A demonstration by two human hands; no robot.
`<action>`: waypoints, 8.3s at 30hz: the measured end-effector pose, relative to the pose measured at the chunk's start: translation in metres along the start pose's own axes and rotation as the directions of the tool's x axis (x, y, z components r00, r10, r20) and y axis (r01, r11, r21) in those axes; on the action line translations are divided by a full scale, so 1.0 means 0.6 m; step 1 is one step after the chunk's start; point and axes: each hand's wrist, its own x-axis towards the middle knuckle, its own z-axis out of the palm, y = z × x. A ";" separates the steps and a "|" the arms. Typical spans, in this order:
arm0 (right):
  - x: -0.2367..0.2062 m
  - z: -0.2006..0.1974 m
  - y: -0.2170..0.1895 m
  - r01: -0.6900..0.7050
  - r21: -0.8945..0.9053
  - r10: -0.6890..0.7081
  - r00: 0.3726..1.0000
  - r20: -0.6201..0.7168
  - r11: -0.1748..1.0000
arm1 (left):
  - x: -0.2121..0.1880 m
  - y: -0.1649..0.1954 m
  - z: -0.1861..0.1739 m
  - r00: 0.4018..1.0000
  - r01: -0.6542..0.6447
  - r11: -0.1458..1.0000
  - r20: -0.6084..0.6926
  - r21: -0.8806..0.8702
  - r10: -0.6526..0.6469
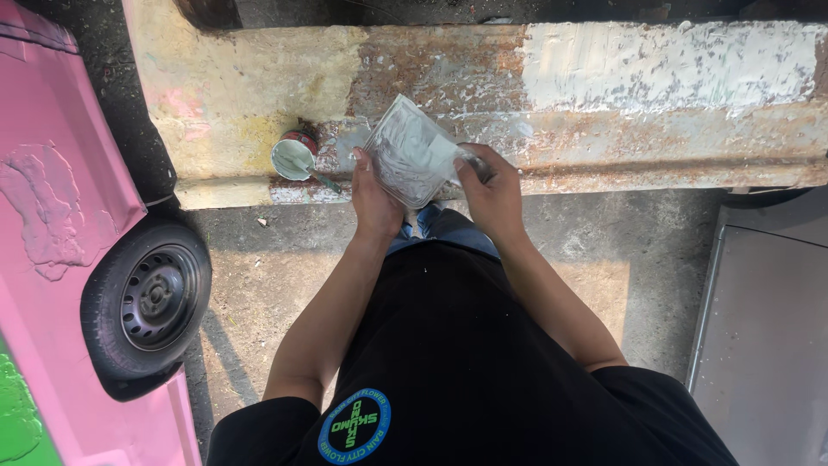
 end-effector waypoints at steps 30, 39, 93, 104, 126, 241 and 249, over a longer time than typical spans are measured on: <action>0.028 -0.222 -0.081 0.707 -0.463 -0.587 0.705 0.398 0.535 | 0.059 -0.088 0.148 0.989 -0.133 0.588 0.148 0.798 0.022; 0.096 -0.354 -0.090 0.741 -0.485 -0.561 0.670 0.486 0.465 | 0.073 -0.176 0.245 0.962 -0.247 0.466 0.272 0.850 0.013; 0.087 -0.475 -0.055 0.770 -0.451 -0.637 0.632 0.441 0.452 | 0.124 -0.207 0.279 0.997 0.066 0.887 -0.006 0.457 -0.071; 0.127 -0.431 -0.083 0.763 -0.423 -0.667 0.640 0.382 0.489 | 0.106 -0.227 0.297 0.991 0.026 0.773 0.082 0.634 -0.101; 0.149 -0.444 -0.083 0.785 -0.407 -0.706 0.608 0.362 0.467 | 0.104 -0.234 0.307 0.994 -0.058 0.754 0.110 0.654 -0.020; 0.292 -0.384 0.155 0.716 -0.675 -0.463 0.667 0.583 0.182 | 0.118 -0.136 0.197 0.950 -0.171 0.897 -0.171 0.408 0.260; 0.217 -0.419 0.152 0.697 -0.626 -0.440 0.713 0.547 0.351 | 0.118 -0.124 0.197 0.943 -0.203 0.904 -0.173 0.377 0.284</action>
